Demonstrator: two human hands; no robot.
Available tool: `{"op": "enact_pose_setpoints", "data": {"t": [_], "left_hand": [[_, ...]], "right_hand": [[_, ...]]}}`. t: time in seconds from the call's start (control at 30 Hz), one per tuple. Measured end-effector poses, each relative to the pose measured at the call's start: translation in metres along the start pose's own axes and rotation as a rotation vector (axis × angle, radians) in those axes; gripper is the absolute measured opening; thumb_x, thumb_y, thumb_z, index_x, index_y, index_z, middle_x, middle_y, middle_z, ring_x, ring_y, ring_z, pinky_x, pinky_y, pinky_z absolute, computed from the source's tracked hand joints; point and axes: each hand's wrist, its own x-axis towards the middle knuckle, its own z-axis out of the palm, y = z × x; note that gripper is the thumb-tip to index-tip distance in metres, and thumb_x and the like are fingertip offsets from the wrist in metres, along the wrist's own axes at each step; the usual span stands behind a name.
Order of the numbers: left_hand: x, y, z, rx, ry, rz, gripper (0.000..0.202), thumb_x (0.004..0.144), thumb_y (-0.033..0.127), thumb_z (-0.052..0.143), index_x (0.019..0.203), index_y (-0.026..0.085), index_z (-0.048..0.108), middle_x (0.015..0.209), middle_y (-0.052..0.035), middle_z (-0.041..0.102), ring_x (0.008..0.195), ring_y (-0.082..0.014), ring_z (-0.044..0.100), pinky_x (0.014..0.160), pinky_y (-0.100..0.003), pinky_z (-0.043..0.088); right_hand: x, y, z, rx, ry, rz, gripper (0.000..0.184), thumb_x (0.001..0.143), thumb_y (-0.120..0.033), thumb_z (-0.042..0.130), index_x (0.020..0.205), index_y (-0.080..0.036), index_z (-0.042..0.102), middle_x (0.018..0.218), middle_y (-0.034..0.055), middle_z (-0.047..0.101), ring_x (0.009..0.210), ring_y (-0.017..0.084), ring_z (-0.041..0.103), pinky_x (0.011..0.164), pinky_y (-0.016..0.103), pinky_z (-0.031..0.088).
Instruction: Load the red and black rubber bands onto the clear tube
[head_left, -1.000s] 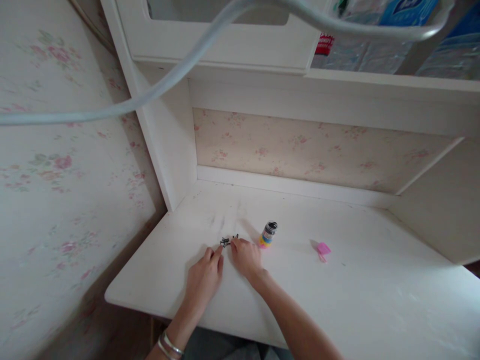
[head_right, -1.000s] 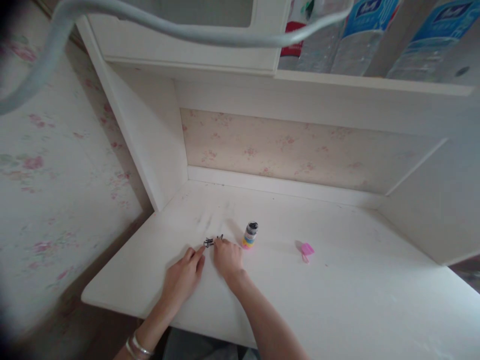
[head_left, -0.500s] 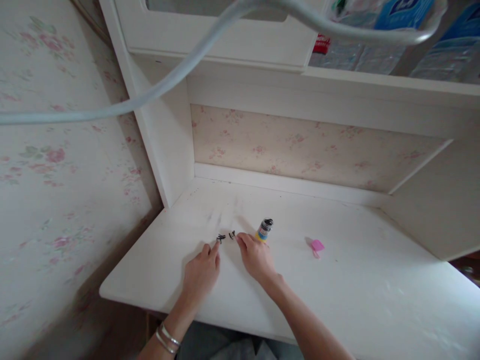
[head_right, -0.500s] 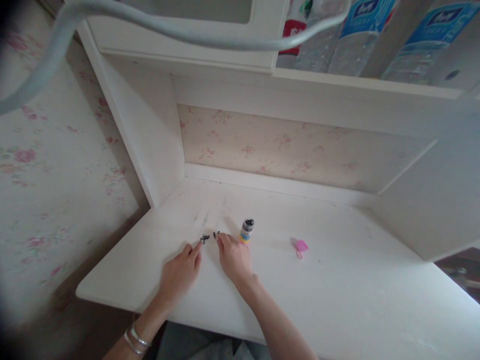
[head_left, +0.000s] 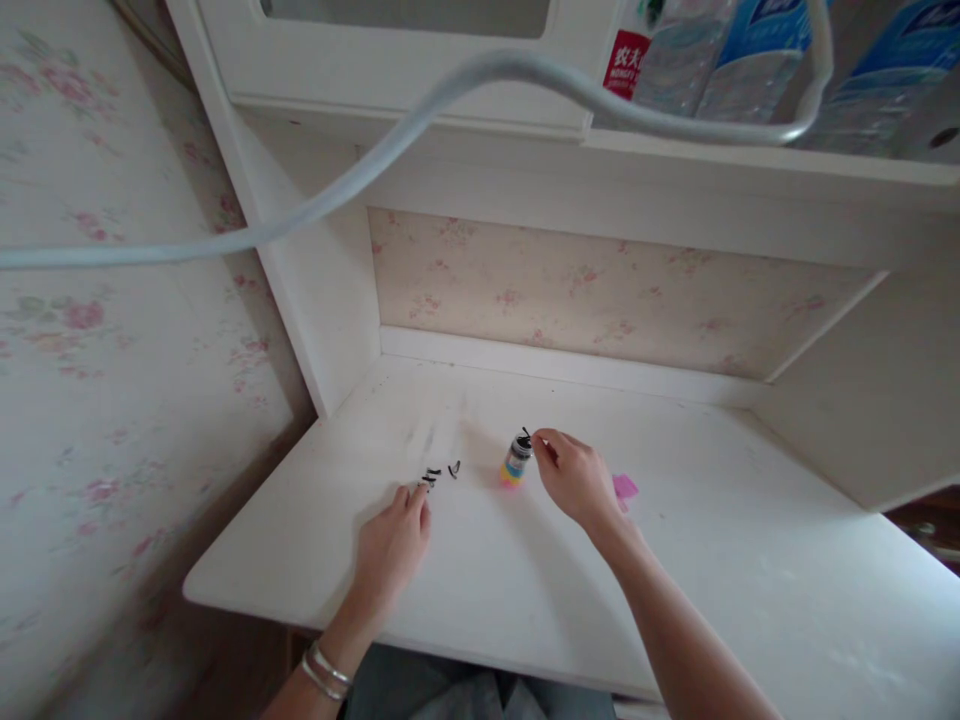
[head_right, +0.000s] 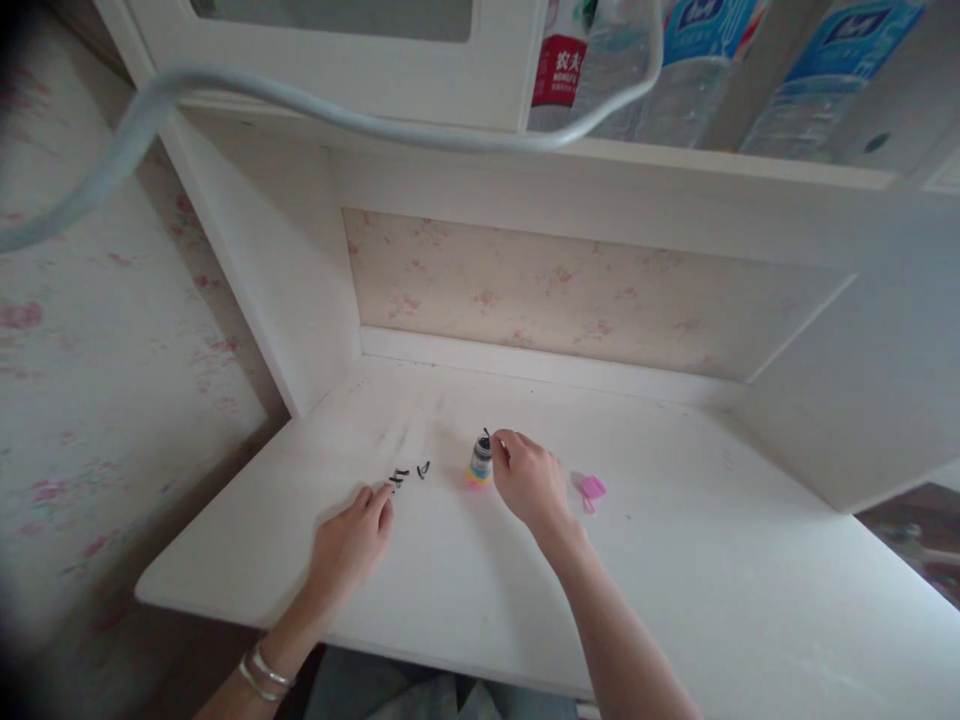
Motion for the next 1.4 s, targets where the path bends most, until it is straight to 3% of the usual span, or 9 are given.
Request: {"op": "enact_pose_setpoints", "data": {"t": [0.27, 0.43, 0.57, 0.87, 1.17, 1.4], "left_hand": [[-0.001, -0.004, 0.0, -0.023, 0.021, 0.037, 0.028, 0.095, 0.032, 0.029, 0.095, 0.025, 0.056, 0.095, -0.0016, 0.064, 0.068, -0.0145, 0.062, 0.045, -0.025, 0.026], [0.0, -0.007, 0.005, -0.037, 0.051, 0.023, 0.028, 0.096, 0.03, 0.027, 0.097, 0.023, 0.054, 0.097, -0.0015, 0.064, 0.067, -0.014, 0.062, 0.044, -0.025, 0.025], [0.0, -0.008, 0.007, -0.048, 0.064, 0.017, 0.027, 0.097, 0.031, 0.027, 0.099, 0.023, 0.053, 0.097, -0.0013, 0.064, 0.067, -0.014, 0.062, 0.044, -0.025, 0.027], [0.0, -0.007, 0.006, -0.051, 0.063, 0.021, 0.029, 0.096, 0.031, 0.027, 0.1, 0.023, 0.054, 0.098, -0.0015, 0.064, 0.068, -0.014, 0.062, 0.045, -0.024, 0.03], [0.0, -0.007, 0.005, -0.043, 0.053, 0.018, 0.031, 0.097, 0.032, 0.026, 0.101, 0.024, 0.055, 0.099, -0.0011, 0.064, 0.068, -0.0137, 0.062, 0.045, -0.024, 0.031], [0.0, -0.006, 0.003, -0.091, 0.036, -0.015, 0.031, 0.096, 0.032, 0.027, 0.103, 0.024, 0.056, 0.102, -0.0026, 0.064, 0.072, -0.0137, 0.062, 0.049, -0.024, 0.034]], "right_hand": [[0.002, -0.003, 0.0, -0.132, -0.078, -0.02, 0.025, 0.091, -0.031, 0.042, 0.096, -0.029, 0.066, 0.086, -0.0015, 0.07, 0.069, 0.015, 0.062, 0.055, 0.025, 0.029], [0.002, -0.005, -0.005, -0.098, -0.093, -0.015, 0.029, 0.092, -0.033, 0.039, 0.102, -0.031, 0.066, 0.089, -0.0016, 0.071, 0.075, 0.016, 0.064, 0.059, 0.024, 0.034], [0.0, -0.007, -0.004, -0.12, -0.192, 0.012, 0.033, 0.092, -0.038, 0.037, 0.113, -0.035, 0.063, 0.098, -0.0006, 0.071, 0.079, 0.019, 0.065, 0.062, 0.026, 0.037], [-0.003, -0.016, -0.007, -0.241, -0.303, 0.014, 0.04, 0.094, -0.049, 0.029, 0.12, -0.035, 0.056, 0.086, 0.0044, 0.072, 0.074, 0.023, 0.067, 0.061, 0.028, 0.038], [0.0, -0.019, -0.008, -0.293, -0.384, -0.001, 0.047, 0.095, -0.05, 0.02, 0.116, -0.032, 0.058, 0.083, 0.008, 0.07, 0.075, 0.026, 0.066, 0.062, 0.03, 0.039], [0.005, -0.016, -0.013, -0.201, -0.357, 0.028, 0.051, 0.095, -0.05, 0.019, 0.109, -0.031, 0.065, 0.092, 0.0068, 0.07, 0.08, 0.023, 0.065, 0.065, 0.029, 0.039]]}}
